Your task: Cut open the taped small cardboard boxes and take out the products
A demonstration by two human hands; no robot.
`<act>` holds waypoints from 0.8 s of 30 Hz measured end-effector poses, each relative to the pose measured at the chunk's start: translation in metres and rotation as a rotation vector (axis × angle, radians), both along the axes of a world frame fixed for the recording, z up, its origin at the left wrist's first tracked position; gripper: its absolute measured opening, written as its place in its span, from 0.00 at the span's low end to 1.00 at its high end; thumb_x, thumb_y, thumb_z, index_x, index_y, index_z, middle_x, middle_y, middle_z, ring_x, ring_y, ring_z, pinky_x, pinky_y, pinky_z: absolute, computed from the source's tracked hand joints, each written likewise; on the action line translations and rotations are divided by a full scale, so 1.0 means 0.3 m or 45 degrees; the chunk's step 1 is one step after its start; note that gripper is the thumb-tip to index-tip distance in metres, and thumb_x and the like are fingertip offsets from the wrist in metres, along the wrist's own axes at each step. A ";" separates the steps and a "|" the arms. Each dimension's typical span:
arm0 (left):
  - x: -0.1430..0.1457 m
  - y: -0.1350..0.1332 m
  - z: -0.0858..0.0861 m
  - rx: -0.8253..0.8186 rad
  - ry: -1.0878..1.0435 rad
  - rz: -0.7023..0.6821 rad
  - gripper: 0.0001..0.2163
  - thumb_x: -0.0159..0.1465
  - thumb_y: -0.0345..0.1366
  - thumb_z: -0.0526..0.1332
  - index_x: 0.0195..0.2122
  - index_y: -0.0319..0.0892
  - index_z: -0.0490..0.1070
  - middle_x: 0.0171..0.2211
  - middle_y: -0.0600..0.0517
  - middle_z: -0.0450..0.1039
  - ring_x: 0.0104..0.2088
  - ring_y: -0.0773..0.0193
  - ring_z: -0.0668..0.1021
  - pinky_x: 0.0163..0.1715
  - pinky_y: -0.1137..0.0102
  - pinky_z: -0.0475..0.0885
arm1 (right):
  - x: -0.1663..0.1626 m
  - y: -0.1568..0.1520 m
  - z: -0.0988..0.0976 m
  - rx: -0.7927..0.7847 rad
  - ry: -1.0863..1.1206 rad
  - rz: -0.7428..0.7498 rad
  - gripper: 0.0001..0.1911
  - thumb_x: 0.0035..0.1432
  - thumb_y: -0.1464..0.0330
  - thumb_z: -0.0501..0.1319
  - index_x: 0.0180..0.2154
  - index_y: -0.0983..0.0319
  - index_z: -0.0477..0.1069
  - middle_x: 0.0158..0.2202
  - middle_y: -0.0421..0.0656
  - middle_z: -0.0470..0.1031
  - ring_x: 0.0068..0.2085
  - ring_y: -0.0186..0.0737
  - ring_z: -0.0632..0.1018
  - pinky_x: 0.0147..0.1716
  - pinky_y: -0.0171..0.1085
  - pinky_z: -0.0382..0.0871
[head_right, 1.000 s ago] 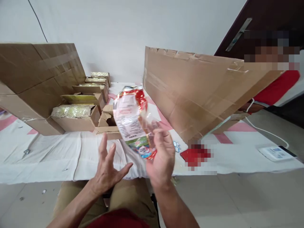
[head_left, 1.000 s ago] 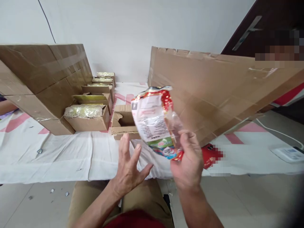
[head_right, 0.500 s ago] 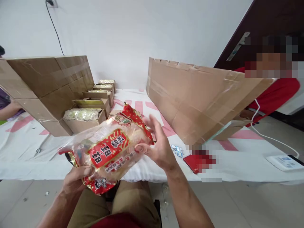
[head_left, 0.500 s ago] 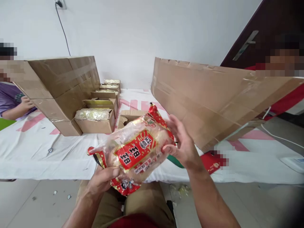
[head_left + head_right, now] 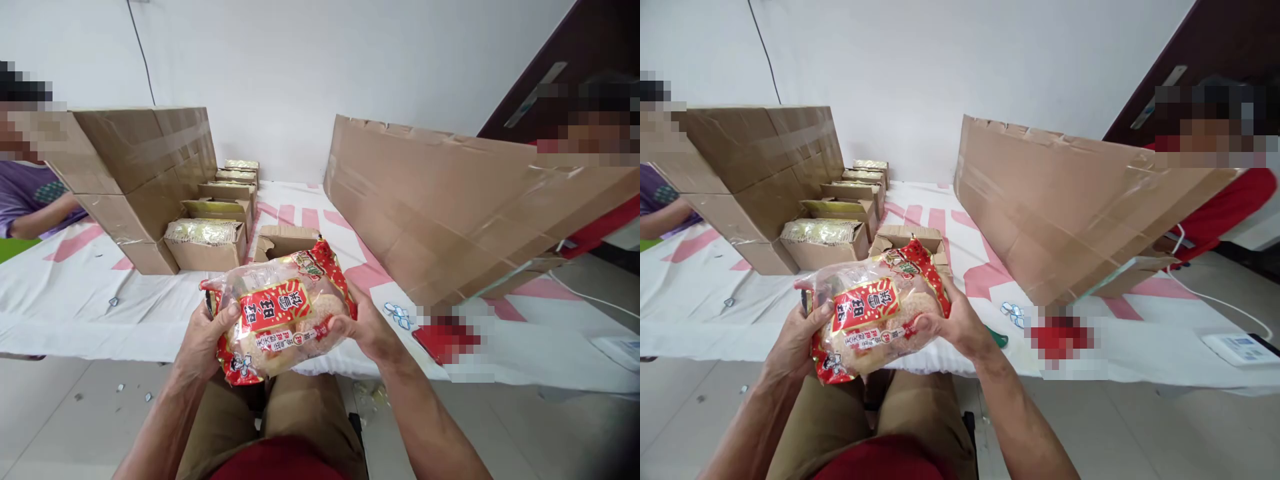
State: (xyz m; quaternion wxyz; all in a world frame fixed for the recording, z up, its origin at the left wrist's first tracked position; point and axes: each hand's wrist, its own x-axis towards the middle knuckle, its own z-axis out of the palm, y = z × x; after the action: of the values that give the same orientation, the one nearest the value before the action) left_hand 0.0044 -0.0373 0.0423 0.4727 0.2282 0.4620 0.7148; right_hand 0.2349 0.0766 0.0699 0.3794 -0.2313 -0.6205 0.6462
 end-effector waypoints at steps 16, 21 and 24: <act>-0.062 0.019 0.139 0.260 0.173 0.007 0.36 0.48 0.49 0.80 0.57 0.44 0.74 0.46 0.43 0.84 0.50 0.43 0.85 0.51 0.53 0.82 | -0.094 0.024 0.108 0.131 0.144 -0.283 0.24 0.51 0.47 0.76 0.42 0.57 0.82 0.36 0.42 0.84 0.38 0.46 0.85 0.38 0.41 0.83; -0.072 0.043 0.168 0.313 0.183 0.071 0.34 0.50 0.50 0.79 0.55 0.40 0.75 0.48 0.41 0.83 0.54 0.41 0.83 0.54 0.53 0.80 | -0.102 0.049 0.117 0.293 0.077 -0.360 0.20 0.55 0.47 0.73 0.36 0.57 0.82 0.32 0.41 0.83 0.34 0.43 0.83 0.32 0.38 0.81; -0.074 0.057 0.173 0.315 0.212 0.092 0.35 0.49 0.47 0.80 0.56 0.39 0.75 0.49 0.40 0.82 0.52 0.40 0.83 0.53 0.53 0.81 | -0.110 0.082 0.104 0.326 0.098 -0.393 0.20 0.56 0.47 0.73 0.35 0.57 0.82 0.33 0.41 0.83 0.34 0.42 0.82 0.32 0.37 0.81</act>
State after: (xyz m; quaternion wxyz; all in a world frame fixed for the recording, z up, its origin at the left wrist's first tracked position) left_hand -0.0178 -0.0204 0.0943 0.3752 0.3264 0.4159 0.7614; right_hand 0.2021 0.1013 0.1011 0.5236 -0.2486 -0.6397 0.5048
